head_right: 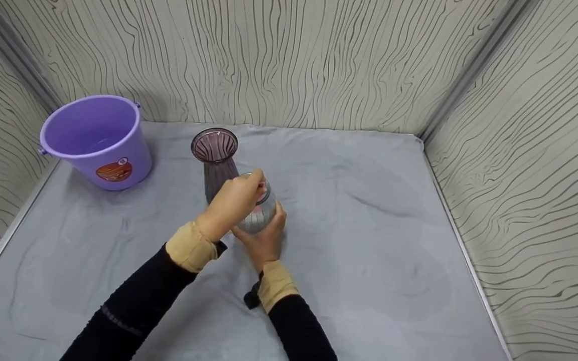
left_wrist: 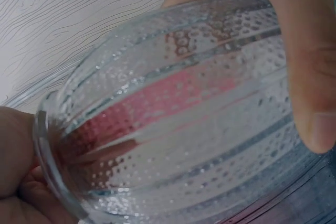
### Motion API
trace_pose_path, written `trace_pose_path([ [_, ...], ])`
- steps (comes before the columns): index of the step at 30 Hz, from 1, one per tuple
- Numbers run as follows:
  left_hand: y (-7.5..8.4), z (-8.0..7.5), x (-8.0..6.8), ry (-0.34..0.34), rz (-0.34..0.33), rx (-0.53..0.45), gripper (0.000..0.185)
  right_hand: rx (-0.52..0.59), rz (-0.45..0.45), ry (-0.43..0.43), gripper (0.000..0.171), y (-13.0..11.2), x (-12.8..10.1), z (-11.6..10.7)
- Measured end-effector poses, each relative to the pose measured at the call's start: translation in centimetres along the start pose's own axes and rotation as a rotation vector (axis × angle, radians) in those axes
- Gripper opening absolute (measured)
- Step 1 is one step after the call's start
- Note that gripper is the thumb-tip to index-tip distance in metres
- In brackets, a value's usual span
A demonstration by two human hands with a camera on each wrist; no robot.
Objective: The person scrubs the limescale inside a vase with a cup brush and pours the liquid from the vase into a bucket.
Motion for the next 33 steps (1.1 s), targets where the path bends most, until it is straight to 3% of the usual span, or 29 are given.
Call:
trace_pose_path([
  [10,1.0,-0.2,-0.2,0.027,0.038,0.148,0.021,-0.003,-0.045,-0.001,0.109,-0.1,-0.1,0.0],
  [17,0.3,0.1,0.5,-0.086,-0.036,0.043,0.018,-0.029,-0.057,0.003,0.109,-0.2,0.0,0.1],
  [23,-0.2,0.6,0.7,-0.16,-0.033,-0.005,0.03,-0.023,-0.03,0.0,0.114,-0.1,-0.1,0.1],
  [27,-0.3,0.5,0.5,-0.147,-0.017,-0.017,0.034,-0.015,-0.006,-0.009,0.117,0.0,-0.1,0.1],
  [33,-0.3,0.3,0.4,-0.072,-0.005,-0.006,0.028,-0.011,0.013,-0.013,0.117,0.0,0.0,0.0],
])
Point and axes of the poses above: each hand's wrist, its own x-axis towards the middle knuckle, its own z-axis out of the palm, y = z × x, the point moved 7 cm from there along x, towards the middle knuckle, and after that the axes turned 1 degree about -z, right-handed, at the moved point
